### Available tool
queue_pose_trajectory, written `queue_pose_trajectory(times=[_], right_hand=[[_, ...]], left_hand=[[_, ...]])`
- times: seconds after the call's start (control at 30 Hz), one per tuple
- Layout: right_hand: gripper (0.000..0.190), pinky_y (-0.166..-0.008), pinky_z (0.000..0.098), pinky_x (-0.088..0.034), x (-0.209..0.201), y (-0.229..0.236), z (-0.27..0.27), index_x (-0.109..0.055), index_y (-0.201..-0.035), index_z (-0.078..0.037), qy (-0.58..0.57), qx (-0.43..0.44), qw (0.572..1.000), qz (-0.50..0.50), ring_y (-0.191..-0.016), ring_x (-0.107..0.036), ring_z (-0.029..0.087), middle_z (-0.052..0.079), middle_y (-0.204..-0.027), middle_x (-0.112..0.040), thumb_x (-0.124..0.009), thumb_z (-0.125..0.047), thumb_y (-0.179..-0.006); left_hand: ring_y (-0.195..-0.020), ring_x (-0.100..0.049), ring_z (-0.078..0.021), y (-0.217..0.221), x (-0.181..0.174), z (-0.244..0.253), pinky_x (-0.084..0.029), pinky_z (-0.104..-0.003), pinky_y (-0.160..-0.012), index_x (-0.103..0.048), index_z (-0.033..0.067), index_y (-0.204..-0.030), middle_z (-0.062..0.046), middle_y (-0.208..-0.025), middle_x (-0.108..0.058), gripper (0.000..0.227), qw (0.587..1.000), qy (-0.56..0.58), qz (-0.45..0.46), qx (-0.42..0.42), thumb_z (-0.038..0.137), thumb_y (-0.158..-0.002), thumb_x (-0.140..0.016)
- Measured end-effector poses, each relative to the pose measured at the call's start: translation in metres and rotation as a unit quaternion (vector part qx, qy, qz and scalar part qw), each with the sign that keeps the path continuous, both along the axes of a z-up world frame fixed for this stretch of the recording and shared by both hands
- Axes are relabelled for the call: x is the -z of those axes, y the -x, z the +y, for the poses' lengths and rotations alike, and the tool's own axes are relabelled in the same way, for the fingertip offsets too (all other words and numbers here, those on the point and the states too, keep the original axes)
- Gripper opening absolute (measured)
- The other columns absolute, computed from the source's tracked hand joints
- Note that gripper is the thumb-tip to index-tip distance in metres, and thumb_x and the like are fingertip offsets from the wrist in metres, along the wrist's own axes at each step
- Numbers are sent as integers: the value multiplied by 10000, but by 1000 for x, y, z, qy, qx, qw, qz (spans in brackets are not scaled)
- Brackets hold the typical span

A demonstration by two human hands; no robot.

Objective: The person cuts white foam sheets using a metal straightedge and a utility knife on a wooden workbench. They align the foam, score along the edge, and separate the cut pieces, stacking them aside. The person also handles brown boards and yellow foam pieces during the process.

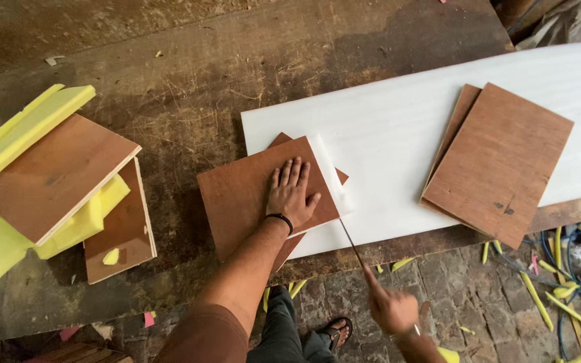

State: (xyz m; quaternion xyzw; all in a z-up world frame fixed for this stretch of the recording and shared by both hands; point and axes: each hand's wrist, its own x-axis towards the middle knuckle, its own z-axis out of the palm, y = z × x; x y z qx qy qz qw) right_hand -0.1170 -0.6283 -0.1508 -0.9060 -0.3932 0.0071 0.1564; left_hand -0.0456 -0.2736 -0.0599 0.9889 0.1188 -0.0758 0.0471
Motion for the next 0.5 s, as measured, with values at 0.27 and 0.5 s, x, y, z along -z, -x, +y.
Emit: queue_pose_trajectory(times=[0.27, 0.5], right_hand=[[515, -344, 254, -439, -33, -104, 123, -306, -1587, -270, 131, -26, 989, 64, -361, -468, 102, -48, -506, -571, -403, -323, -1084], [617, -320, 249, -463, -25, -80, 95, -239, -1625, -240, 179, -30, 978, 106, -355, -477, 102, -48, -510, -554, -435, -263, -1040]], left_hand=[[-1570, -118, -284, 0, 0, 2, -82, -505, -1275, -163, 143, -1628, -96, -1714, -98, 838, 1000, 13, 15, -12, 581, -982, -469], [-1564, -108, -282, -2, -4, 2, -69, -496, -1269, -153, 135, -1622, -111, -1710, -81, 863, 999, 25, 26, -14, 580, -963, -489]])
